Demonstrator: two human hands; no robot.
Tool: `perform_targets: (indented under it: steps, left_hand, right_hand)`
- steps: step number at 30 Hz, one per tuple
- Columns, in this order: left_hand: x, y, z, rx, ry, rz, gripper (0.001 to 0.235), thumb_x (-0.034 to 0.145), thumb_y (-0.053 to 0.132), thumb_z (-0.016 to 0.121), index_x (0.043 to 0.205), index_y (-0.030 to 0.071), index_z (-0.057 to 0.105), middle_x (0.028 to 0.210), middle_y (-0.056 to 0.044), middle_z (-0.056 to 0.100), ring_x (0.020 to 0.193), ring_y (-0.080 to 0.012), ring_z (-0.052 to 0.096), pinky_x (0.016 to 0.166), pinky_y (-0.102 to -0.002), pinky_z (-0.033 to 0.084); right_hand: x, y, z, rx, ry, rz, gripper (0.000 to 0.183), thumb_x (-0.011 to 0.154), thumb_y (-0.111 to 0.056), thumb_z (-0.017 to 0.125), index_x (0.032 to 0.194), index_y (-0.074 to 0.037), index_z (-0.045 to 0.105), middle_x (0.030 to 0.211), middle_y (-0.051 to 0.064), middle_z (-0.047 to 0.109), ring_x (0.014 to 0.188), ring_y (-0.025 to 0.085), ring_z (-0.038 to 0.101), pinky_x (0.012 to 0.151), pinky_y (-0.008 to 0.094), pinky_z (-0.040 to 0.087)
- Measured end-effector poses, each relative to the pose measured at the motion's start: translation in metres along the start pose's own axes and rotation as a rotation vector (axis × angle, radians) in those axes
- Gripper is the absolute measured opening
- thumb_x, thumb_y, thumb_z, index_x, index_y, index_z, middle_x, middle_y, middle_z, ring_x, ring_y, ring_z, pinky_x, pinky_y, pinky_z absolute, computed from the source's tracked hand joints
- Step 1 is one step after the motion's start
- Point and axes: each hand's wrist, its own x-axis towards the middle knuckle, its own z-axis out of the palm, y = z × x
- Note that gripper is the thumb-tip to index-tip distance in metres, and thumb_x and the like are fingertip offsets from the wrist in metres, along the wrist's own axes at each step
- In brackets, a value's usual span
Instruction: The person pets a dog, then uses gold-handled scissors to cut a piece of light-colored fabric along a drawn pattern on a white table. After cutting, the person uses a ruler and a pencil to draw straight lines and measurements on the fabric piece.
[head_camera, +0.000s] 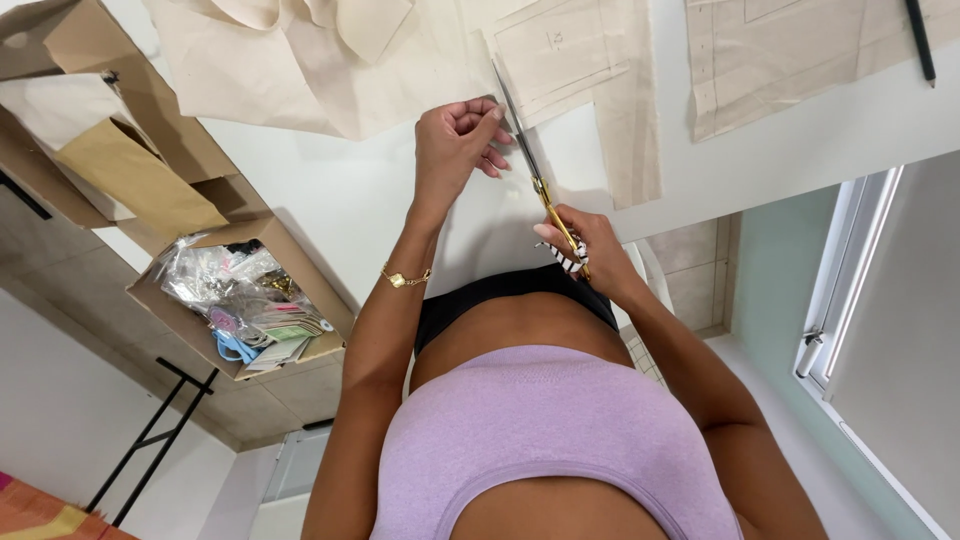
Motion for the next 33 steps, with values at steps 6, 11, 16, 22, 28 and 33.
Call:
perform_targets:
  steps: [6,11,16,22,28,33]
  left_hand:
    - [0.0,-0.003,-0.001,0.007,-0.004,0.016,0.026,0.101,0.014,0.074,0.109,-0.01,0.072,0.083,-0.021,0.08,0.054,-0.021,0.078,0.047,-0.029,0.07]
    - [0.0,-0.001,-0.002,-0.005,-0.02,0.01,0.027,0.101,0.015,0.075,0.109,-0.01,0.072,0.083,-0.021,0.08,0.054,-0.0205,0.078,0.046,-0.028,0.069]
    - [0.001,-0.002,-0.004,-0.041,-0.055,0.022,0.027,0.1,0.016,0.077,0.11,-0.009,0.071,0.084,-0.021,0.08,0.055,-0.0206,0.078,0.046,-0.027,0.068]
    - [0.003,-0.009,-0.005,-0.031,-0.055,0.034,0.027,0.102,0.015,0.075,0.111,-0.009,0.071,0.084,-0.02,0.08,0.056,-0.02,0.078,0.046,-0.026,0.067]
    - [0.001,-0.005,-0.004,-0.014,-0.057,0.038,0.025,0.102,0.016,0.075,0.11,-0.008,0.072,0.085,-0.02,0.081,0.057,-0.0203,0.078,0.046,-0.027,0.068]
    - [0.002,-0.007,-0.005,-0.028,-0.06,0.05,0.026,0.102,0.016,0.075,0.111,-0.008,0.073,0.085,-0.021,0.081,0.056,-0.0202,0.078,0.046,-0.027,0.067]
  right_hand:
    - [-0.002,-0.002,0.004,0.011,0.026,0.021,0.031,0.109,-0.026,0.072,0.086,-0.006,0.067,0.053,0.006,0.051,0.044,0.011,0.052,0.045,0.023,0.042]
    - [0.002,-0.015,0.002,0.152,-0.02,0.069,0.031,0.109,-0.029,0.07,0.086,-0.008,0.066,0.051,0.004,0.053,0.04,0.012,0.057,0.044,0.024,0.047]
    - [0.016,-0.023,0.002,0.201,-0.028,0.063,0.03,0.108,-0.028,0.072,0.09,-0.006,0.066,0.053,0.003,0.051,0.043,0.012,0.059,0.043,0.022,0.047]
    - [0.02,-0.009,0.0,0.178,-0.013,0.062,0.03,0.107,-0.028,0.073,0.089,-0.005,0.065,0.053,0.003,0.048,0.04,0.013,0.058,0.041,0.021,0.046]
    - [0.012,-0.019,0.004,0.158,0.019,0.091,0.031,0.108,-0.022,0.071,0.083,-0.006,0.062,0.049,0.003,0.043,0.035,0.014,0.054,0.038,0.021,0.042]
    - [0.019,-0.007,0.004,0.149,0.004,0.09,0.032,0.107,-0.026,0.073,0.085,-0.006,0.065,0.049,0.005,0.046,0.036,0.015,0.057,0.037,0.022,0.043]
